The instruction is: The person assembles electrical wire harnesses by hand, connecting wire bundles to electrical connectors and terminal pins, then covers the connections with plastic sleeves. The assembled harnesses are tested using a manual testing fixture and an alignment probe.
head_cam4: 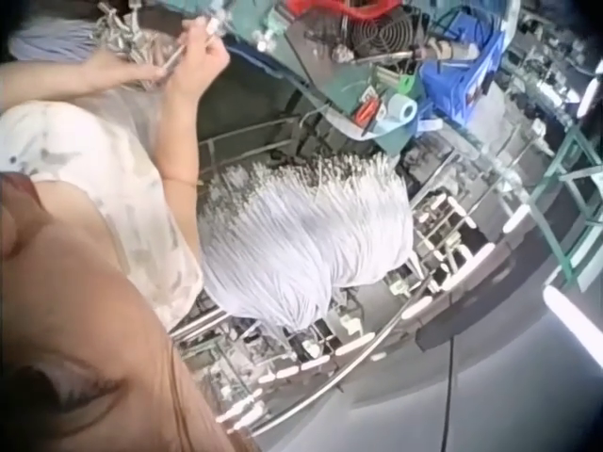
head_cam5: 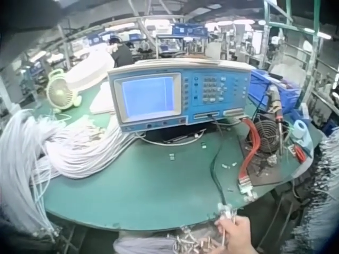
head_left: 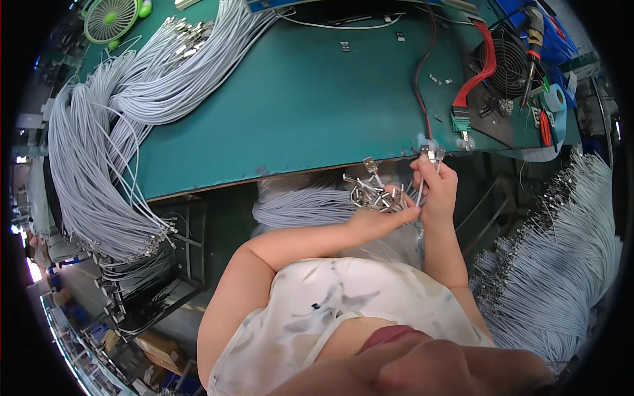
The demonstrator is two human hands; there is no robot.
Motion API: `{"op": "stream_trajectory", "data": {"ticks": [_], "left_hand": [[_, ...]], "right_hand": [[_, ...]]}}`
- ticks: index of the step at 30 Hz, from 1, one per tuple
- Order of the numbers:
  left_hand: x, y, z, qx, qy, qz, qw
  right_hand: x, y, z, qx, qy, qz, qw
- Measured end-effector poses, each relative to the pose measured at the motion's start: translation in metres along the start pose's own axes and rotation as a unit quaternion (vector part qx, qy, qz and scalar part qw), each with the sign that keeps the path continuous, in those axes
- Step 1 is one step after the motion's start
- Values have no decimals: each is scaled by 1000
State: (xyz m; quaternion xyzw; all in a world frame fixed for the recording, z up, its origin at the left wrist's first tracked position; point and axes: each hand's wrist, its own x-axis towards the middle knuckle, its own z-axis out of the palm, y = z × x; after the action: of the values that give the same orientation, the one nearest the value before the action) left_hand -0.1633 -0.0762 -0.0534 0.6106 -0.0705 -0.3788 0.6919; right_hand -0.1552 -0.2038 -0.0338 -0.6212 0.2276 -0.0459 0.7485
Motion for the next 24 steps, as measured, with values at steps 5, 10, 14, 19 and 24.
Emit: {"op": "stream_trajectory", "data": {"ticks": [5,10,14,19,24], "left_hand": [[0,-3,-4,-55,-58,56,995],[10,-15,2,-83,34,253,963],[7,-4,0,-156,14,97,983],[13,-3,1,-119,42,80,989],[14,3,1,-67,103,84,989]], "right_hand": [[-6,10,-13,42,12,-1,999],[-5,6,-11,124,28,3,992],[-6,8,-19,167,0,11,986],[-7,1,-16,131,15,24,991],[-1,2,-10,152,5,33,988]]}}
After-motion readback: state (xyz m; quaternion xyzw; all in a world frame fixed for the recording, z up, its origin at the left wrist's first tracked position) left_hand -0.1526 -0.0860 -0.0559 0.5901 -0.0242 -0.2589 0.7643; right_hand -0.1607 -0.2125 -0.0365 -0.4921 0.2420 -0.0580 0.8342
